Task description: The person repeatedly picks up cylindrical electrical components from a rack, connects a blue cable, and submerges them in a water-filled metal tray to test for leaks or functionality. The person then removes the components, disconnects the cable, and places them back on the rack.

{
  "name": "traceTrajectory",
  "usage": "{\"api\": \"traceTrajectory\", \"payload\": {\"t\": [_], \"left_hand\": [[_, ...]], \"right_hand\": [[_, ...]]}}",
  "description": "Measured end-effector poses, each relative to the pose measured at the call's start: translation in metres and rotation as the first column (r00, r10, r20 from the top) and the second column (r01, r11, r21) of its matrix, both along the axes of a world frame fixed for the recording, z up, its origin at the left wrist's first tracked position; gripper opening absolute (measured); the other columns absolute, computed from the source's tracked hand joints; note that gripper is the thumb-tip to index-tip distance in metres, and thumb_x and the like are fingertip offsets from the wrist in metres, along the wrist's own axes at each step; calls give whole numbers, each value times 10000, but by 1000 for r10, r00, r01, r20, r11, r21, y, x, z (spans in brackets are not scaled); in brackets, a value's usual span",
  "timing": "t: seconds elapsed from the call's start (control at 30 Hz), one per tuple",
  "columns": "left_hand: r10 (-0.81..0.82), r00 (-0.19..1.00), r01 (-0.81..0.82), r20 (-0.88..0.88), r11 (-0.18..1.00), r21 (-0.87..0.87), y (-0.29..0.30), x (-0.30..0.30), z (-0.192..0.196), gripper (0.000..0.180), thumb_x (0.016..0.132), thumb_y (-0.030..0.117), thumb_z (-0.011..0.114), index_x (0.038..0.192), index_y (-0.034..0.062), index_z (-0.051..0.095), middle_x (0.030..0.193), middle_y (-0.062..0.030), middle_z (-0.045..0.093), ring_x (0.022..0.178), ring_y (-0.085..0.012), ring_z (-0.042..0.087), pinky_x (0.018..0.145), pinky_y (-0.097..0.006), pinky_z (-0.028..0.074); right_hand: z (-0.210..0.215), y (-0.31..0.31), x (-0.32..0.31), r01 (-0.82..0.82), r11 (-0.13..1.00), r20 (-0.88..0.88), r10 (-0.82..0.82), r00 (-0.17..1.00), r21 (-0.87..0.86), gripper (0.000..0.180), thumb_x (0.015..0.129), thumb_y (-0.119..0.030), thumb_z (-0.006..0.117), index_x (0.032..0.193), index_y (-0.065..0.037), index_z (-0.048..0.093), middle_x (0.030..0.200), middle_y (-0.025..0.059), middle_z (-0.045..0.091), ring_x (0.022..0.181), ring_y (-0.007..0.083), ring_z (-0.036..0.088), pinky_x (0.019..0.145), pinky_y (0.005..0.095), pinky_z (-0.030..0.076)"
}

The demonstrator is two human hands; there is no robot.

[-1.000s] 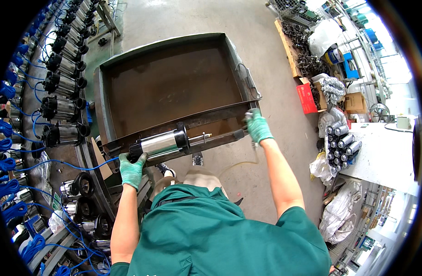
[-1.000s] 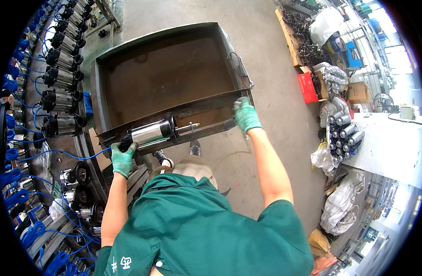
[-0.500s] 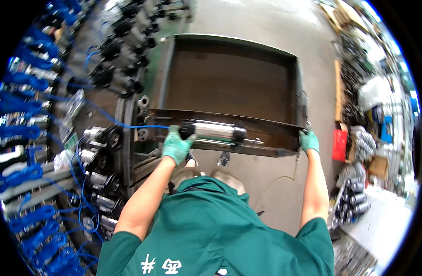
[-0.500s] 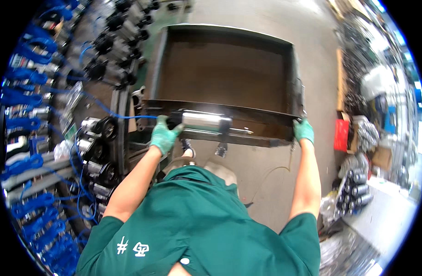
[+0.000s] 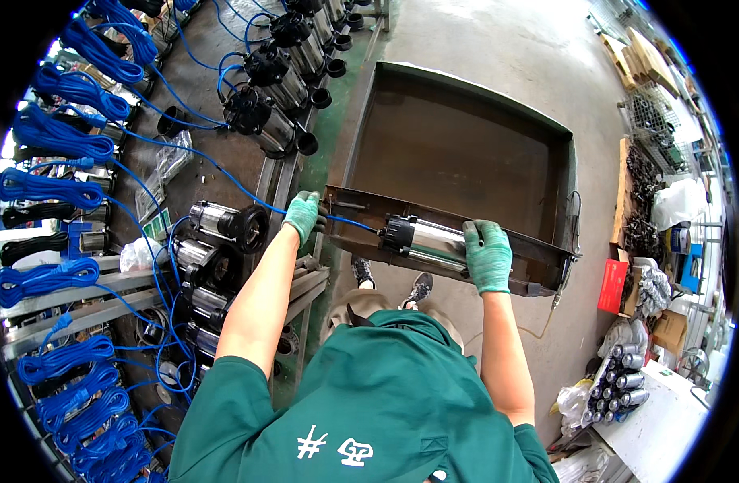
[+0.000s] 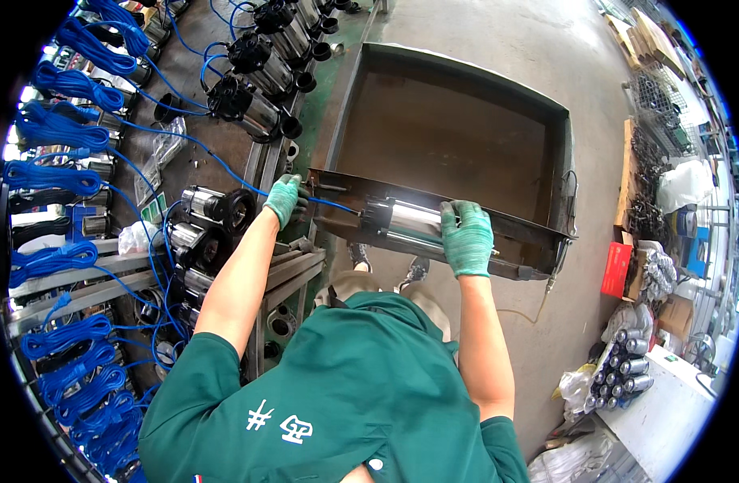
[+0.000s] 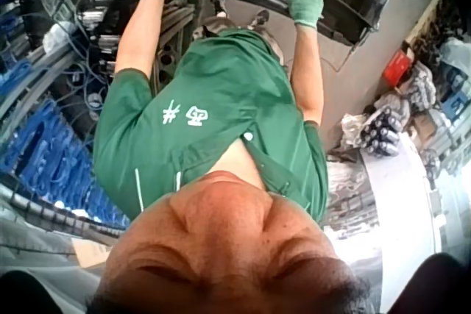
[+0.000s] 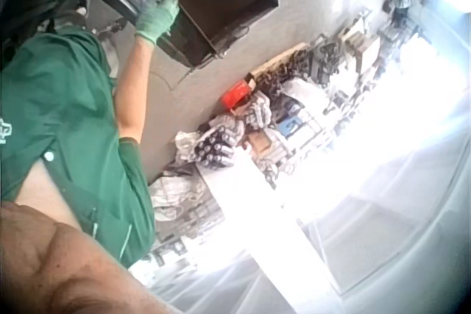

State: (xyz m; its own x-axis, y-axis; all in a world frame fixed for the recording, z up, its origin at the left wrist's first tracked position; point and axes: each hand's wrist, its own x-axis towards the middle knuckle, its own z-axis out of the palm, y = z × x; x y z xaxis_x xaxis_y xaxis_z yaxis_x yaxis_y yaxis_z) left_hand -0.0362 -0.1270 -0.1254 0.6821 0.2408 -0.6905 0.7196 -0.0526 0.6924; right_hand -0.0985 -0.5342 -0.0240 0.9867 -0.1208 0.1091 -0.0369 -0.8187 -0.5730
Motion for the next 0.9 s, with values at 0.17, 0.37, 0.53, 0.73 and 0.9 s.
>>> {"api": "traceTrajectory", "payload": {"t": [0.17, 0.37, 0.53, 0.73, 0.9], "left_hand": [[-46, 999, 46, 8, 999, 2, 1, 4, -5, 235, 1091, 352, 596, 1197, 145, 567, 844, -34, 655, 539, -123, 531, 466, -285, 456], [46, 985, -39, 168, 998, -42, -8, -2, -34, 156, 1059, 242, 666, 1064, 97, 608, 757, -22, 635, 520, -107, 512, 461, -293, 406], [67, 967, -49, 247, 996, -81, -15, -21, -37, 142, 1054, 239, 693, 1012, 118, 633, 711, 22, 587, 536, -80, 513, 462, -256, 394], [-92, 932, 89, 351, 996, 25, -19, -40, -2, 85, 1041, 128, 698, 1007, 55, 668, 743, 4, 634, 598, -70, 547, 530, -262, 457], [-125, 864, 168, 489, 985, -44, -16, -57, 44, 78, 1085, 133, 636, 1126, 74, 667, 760, 9, 612, 578, -51, 553, 513, -238, 459]], "right_hand": [[-15, -4, -2, 17, 1000, 71, -16, 997, -14, 171, 981, -212, 692, 959, -47, 732, 971, 149, 722, 931, 367, 667, 855, 474, 537], [-13, 2, -2, 68, 996, 43, -66, 997, -48, 172, 987, -212, 678, 953, -53, 734, 947, 152, 715, 920, 356, 669, 847, 470, 537], [-15, 2, -1, 77, 995, 50, -73, 996, -68, 167, 982, -208, 680, 946, -54, 735, 927, 149, 715, 903, 352, 673, 833, 467, 541], [-15, 3, 2, 72, 994, 55, -68, 996, -82, 164, 977, -209, 686, 941, -56, 734, 911, 148, 715, 879, 355, 676, 818, 468, 544], [-18, 1, -3, 113, 991, 46, -110, 993, -68, 165, 972, -208, 694, 930, -52, 727, 899, 153, 715, 868, 357, 678, 807, 466, 544]]}}
